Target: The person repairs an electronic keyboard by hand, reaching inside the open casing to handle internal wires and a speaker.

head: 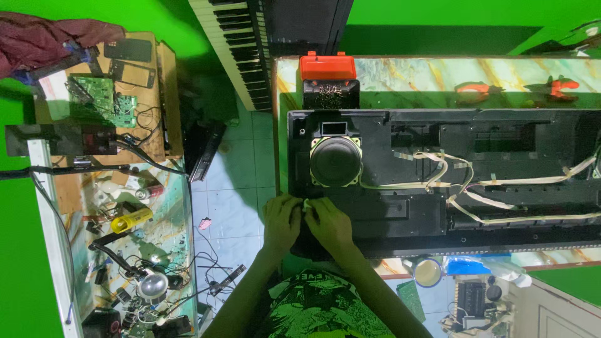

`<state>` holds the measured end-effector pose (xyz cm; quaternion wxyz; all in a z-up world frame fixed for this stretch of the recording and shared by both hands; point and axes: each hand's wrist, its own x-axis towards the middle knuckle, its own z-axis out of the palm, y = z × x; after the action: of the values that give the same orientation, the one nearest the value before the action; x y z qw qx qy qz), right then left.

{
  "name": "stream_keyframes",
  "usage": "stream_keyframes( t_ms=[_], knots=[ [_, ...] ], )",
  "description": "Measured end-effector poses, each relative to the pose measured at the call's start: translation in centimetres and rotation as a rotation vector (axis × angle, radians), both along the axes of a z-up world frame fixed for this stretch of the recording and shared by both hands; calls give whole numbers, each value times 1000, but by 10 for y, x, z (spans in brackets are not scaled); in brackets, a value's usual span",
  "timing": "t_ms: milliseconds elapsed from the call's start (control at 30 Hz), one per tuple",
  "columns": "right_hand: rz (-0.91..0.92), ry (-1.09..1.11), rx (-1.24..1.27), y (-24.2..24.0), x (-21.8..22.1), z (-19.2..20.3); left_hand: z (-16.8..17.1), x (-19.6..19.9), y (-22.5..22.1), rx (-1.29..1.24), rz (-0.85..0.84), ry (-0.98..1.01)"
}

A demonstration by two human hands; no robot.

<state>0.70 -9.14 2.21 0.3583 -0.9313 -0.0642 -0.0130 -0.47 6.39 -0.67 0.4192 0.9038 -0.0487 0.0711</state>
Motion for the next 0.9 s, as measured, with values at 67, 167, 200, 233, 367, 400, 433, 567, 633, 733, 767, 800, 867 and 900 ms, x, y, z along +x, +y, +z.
stream_keyframes(
  t_ms=[67, 167, 200, 233, 367, 400, 433, 567, 633, 733, 767, 800, 867, 900],
  knots=[
    [-19, -24, 9, 1, 1, 0, 1, 1, 1, -7, -6, 26],
    [-8, -9, 13, 4, 9, -3, 1, 4, 0, 12, 1, 29],
    [-7, 5, 3, 5, 9, -4, 0, 5, 0, 6, -1, 33],
    [-6, 19, -7, 5, 9, -5, 0, 4, 1, 1, -3, 38],
    [-24, 98, -12, 5, 4, -5, 0, 3, 2, -24, -6, 13],
    [-24, 81, -10, 4, 3, -4, 0, 4, 1, -11, -10, 18],
    [-23, 63, -9, 4, 2, -3, 0, 4, 1, 2, -15, 22],
    [-31, 34, 4, 4, 6, 7, 6, 7, 2, 49, -26, -1],
    [-28, -6, 5, 1, 12, 14, 11, 10, 1, 19, -29, -14],
    [-28, -47, -11, -2, 23, 31, 27, 17, 1, -4, -18, -41],
    [-29, -59, -20, -3, 27, 37, 34, 19, 2, -8, -13, -53],
    [-24, -129, -19, -5, 33, 44, 41, 24, 1, -7, -9, -96],
    [-11, -262, -13, -8, 40, 59, 57, 30, -1, -4, 2, -176],
    [9, -238, -29, -10, 40, 67, 66, 31, -2, -6, 3, -181]
  ],
)
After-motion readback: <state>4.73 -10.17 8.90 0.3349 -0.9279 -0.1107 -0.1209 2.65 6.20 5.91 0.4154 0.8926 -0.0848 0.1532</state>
